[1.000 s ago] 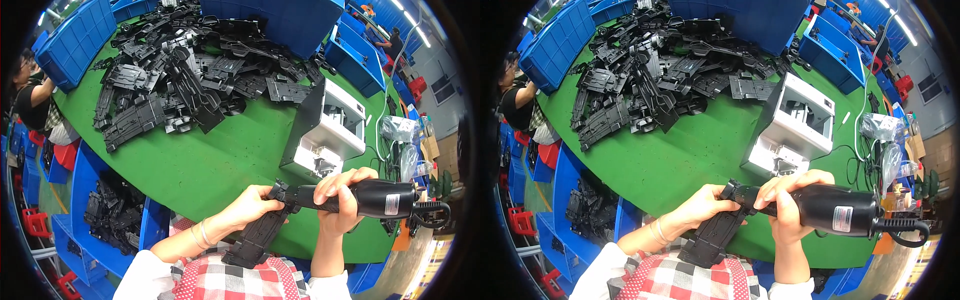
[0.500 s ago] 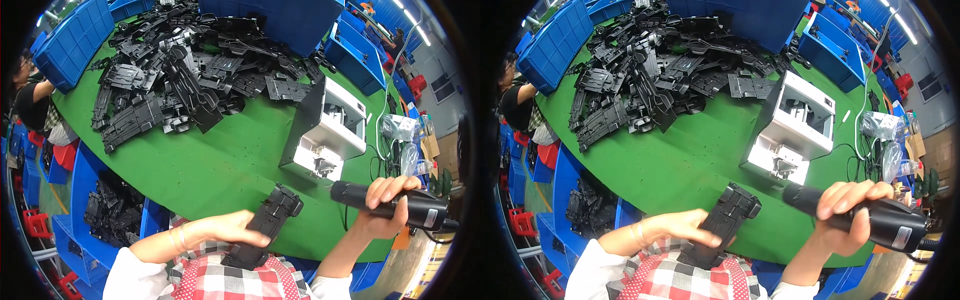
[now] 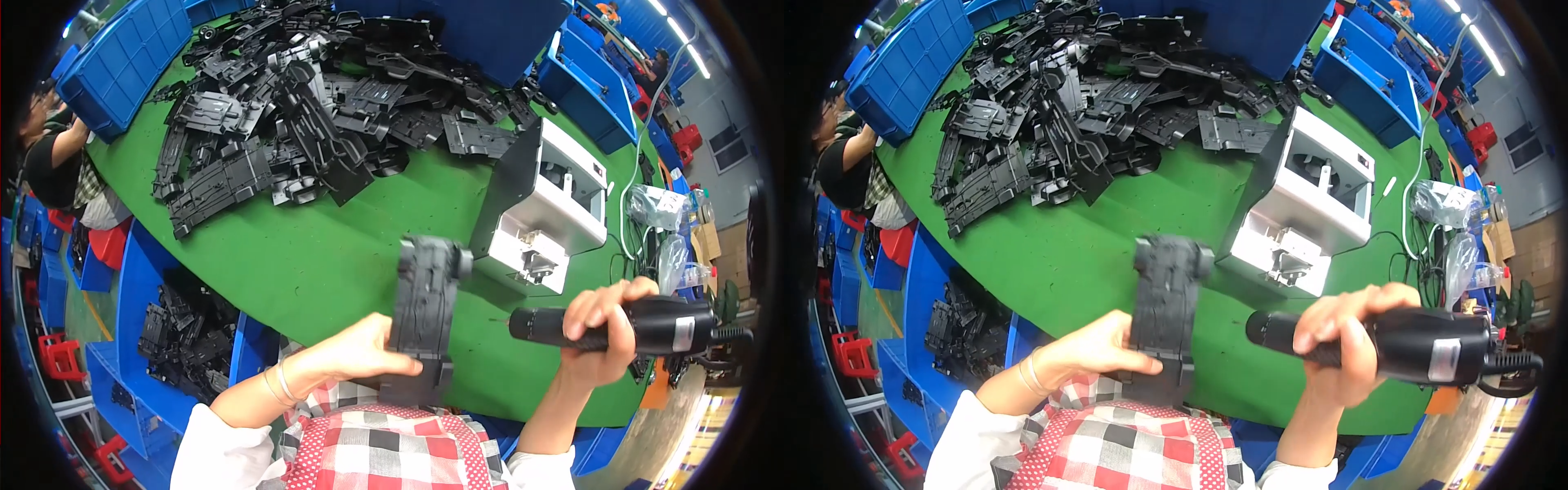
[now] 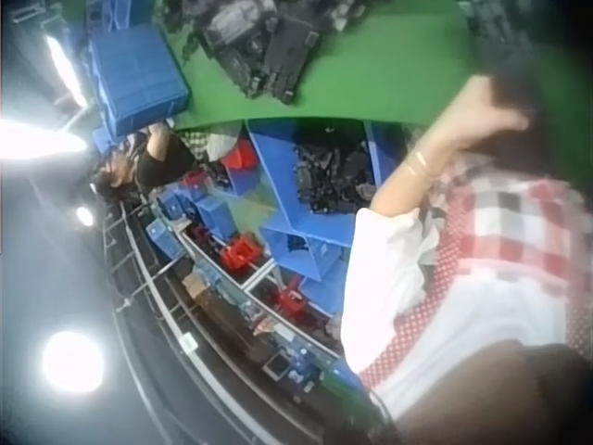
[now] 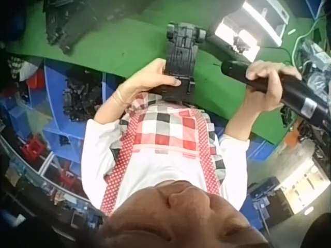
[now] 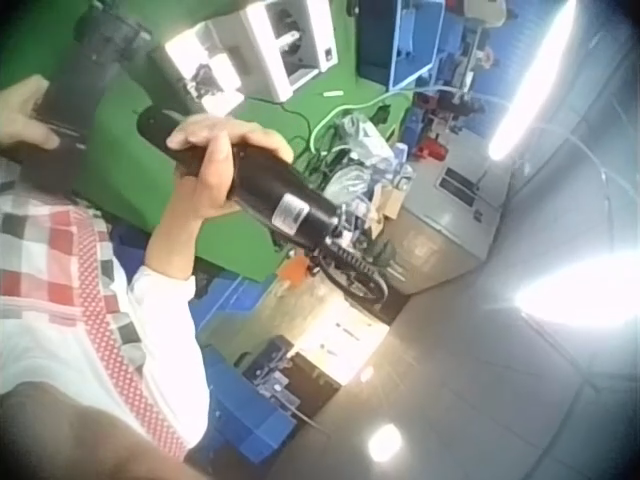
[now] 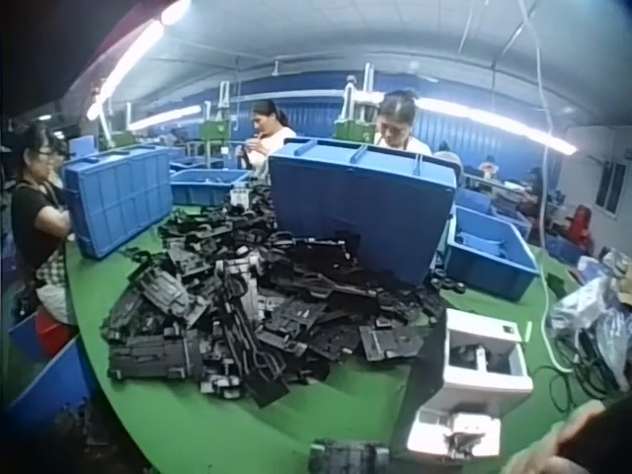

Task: The person picks up toy car chassis from a pile, drives screws into them using an electric screwdriver, and places the assembled chassis into a blue bin.

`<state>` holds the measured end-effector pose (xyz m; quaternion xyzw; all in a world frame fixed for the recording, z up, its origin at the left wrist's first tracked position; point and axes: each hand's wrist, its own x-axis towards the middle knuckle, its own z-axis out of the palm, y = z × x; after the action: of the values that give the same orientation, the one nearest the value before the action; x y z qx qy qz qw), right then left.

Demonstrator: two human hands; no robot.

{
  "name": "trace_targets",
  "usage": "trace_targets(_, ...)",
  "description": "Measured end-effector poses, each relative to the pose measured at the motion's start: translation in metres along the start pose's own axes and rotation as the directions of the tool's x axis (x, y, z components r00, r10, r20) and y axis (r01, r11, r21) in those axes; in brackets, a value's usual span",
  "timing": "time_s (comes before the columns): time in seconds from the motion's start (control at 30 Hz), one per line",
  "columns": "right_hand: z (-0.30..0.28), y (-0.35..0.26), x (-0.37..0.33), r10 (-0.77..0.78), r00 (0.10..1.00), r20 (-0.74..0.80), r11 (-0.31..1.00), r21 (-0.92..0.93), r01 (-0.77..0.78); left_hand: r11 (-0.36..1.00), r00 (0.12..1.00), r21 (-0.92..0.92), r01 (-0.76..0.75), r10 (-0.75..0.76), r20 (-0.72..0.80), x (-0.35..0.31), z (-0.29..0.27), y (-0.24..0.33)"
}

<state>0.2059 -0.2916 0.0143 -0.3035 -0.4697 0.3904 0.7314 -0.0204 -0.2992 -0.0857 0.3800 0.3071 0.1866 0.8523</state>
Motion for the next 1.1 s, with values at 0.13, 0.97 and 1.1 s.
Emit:
trace_targets(0.13, 0.013, -0.009, -0.016, 0.025, 0.999, 0.028, 0.987, 0.157, -0.029, 0.997, 0.984, 0.017, -0.069, 0.071, -0.165, -0.003, 0.000, 0.016)
trace_targets(0.97, -0.014, -0.009, 0.011, -0.315, 0.947, 0.066, 0.940, -0.117, 0.321, 1.000, 0.991, -0.002, -0.026, 0.025, -0.129, 0.011, 0.005, 0.003)
trace_targets(1.1, -0.004, 0.012, 0.024, -0.333, 0.942, -0.049, 0.835, -0.478, 0.271, 0.997, 0.988, 0.057, -0.055, 0.062, -0.142, 0.020, 0.008, 0.003)
